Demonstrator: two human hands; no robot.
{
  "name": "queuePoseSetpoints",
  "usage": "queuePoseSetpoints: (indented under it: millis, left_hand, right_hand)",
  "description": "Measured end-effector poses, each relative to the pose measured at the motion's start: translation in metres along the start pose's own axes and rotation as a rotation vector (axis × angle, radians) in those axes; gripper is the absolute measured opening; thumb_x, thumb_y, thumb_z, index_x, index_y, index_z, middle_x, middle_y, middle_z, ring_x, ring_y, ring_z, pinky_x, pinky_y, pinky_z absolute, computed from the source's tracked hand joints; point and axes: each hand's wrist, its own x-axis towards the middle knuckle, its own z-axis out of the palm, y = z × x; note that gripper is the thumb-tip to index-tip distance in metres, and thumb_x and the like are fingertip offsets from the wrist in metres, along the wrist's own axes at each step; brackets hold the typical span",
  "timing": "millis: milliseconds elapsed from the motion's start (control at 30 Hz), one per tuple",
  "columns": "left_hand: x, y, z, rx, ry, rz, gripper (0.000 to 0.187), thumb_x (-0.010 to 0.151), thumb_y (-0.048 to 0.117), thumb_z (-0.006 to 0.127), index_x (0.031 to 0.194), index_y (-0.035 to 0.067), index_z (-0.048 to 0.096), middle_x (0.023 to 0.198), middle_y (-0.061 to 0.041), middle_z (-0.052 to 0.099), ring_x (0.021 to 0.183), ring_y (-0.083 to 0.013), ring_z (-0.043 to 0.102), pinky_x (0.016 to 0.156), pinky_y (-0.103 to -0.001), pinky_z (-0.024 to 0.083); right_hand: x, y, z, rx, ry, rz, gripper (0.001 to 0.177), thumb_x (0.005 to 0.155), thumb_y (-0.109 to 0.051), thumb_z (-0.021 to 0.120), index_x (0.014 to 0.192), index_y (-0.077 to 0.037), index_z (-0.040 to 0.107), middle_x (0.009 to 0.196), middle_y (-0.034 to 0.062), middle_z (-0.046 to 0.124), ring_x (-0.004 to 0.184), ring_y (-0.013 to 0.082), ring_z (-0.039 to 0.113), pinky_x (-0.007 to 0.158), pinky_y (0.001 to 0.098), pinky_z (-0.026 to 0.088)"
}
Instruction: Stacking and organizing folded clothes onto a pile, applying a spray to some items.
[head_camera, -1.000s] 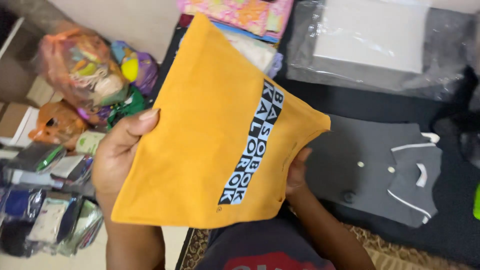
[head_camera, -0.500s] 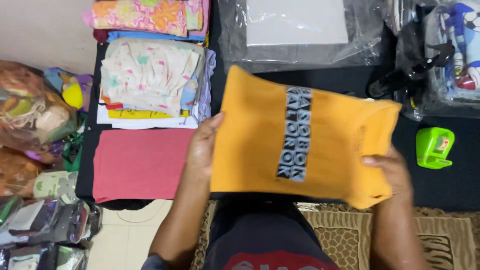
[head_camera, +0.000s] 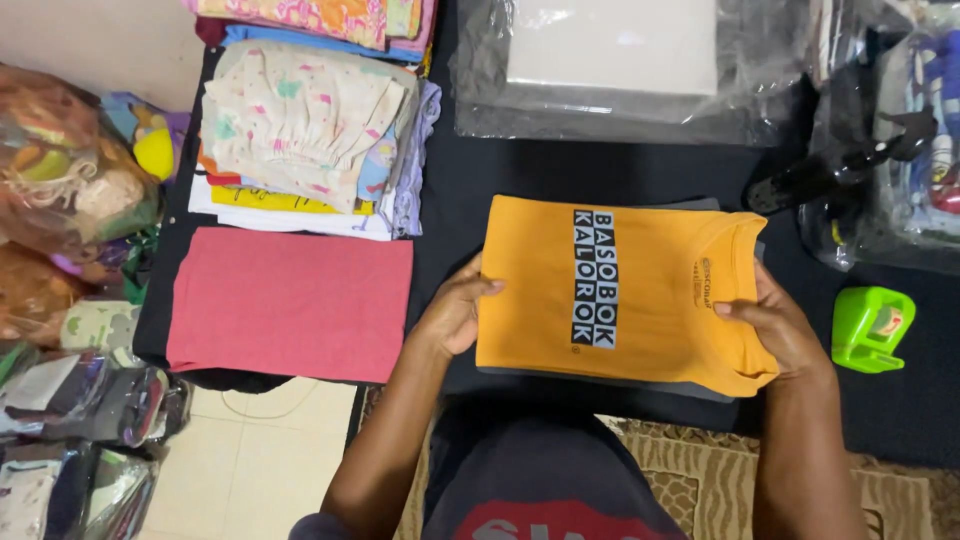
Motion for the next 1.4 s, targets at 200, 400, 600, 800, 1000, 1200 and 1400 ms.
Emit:
queuePoseSetpoints:
  millis: [200,400,600,800,1000,1200,1400]
  left_hand:
    - [-0.009,-0.006,0.007,-0.065,-0.108,0.013,0.078,0.09,-0.008,0.049,0.163,0.005,0.028,0.153,-0.017,0.053,0.138,-0.027,0.055,0.112,-0.038,0.048]
    - [-0.041,-0.002,0.016,0.302,0.193,0.007,0.098,0.09,-0.011,0.059,0.166,0.018,0.005,0.15,-0.026,0.057,0.105,-0.0205,0.063,0.069,-0.03,0.041]
    - [-0.065,-0.026,0.004,0.705,0.091,0.172,0.105,0.086,-0.018,0.059,0.164,0.021,-0.001,0.167,-0.014,0.036,0.106,-0.0134,0.066,0.082,-0.024,0.057]
    - [-0.064,-0.013,0.006,0.729,0.12,0.07,0.104,0.082,-0.022,0.056,0.165,0.021,0.01,0.168,-0.01,0.035,0.078,-0.0096,0.054,0.071,-0.025,0.053]
    - [-0.065,-0.006,0.009,0.892,0.174,0.025,0.1,0.082,-0.014,0.062,0.163,0.02,0.015,0.163,-0.005,0.037,0.078,-0.0109,0.057,0.07,-0.027,0.053]
    - [-0.011,0.014,0.003,0.811,0.229,0.151,0.09,0.092,0.013,0.075,0.164,0.009,0.021,0.12,-0.012,0.063,0.097,-0.011,0.065,0.085,-0.028,0.057]
    - [0.072,0.036,0.014,0.991,0.421,0.238,0.084,0.089,0.023,0.082,0.157,0.006,0.035,0.093,-0.002,0.058,0.081,-0.0122,0.055,0.07,-0.028,0.048]
  right_hand:
    - [-0.01,-0.009,-0.001,-0.038,0.031,0.007,0.087,0.078,0.015,0.057,0.16,-0.011,0.044,0.14,0.0092,0.064,0.119,0.0208,0.065,0.097,0.0352,0.051]
    - [-0.029,0.007,-0.019,0.065,0.035,0.002,0.101,0.084,0.007,0.06,0.172,-0.018,0.015,0.141,0.014,0.064,0.117,0.0228,0.066,0.095,0.036,0.051]
    - [-0.067,0.014,-0.038,-0.148,-0.056,-0.058,0.118,0.076,0.009,0.069,0.171,-0.019,0.006,0.147,0.0125,0.054,0.11,0.0172,0.064,0.089,0.0352,0.056]
    - [-0.081,0.011,-0.032,-0.433,0.106,0.037,0.098,0.077,0.004,0.075,0.164,-0.017,0.036,0.13,0.0075,0.056,0.098,0.0094,0.057,0.075,0.0278,0.051]
    - [-0.091,-0.001,-0.015,-0.635,0.318,0.095,0.077,0.082,-0.003,0.077,0.153,-0.016,0.05,0.116,0.0051,0.065,0.08,0.0142,0.06,0.069,0.03,0.054]
    - [-0.053,-0.001,-0.026,-0.506,0.486,-0.191,0.047,0.095,-0.014,0.074,0.14,-0.005,0.064,0.101,0.0009,0.069,0.091,0.0087,0.062,0.081,0.0266,0.052]
    - [0.017,-0.043,0.005,-0.909,0.589,-0.324,0.049,0.094,-0.032,0.082,0.129,0.0,0.069,0.093,0.0143,0.072,0.082,0.0215,0.068,0.075,0.0343,0.053]
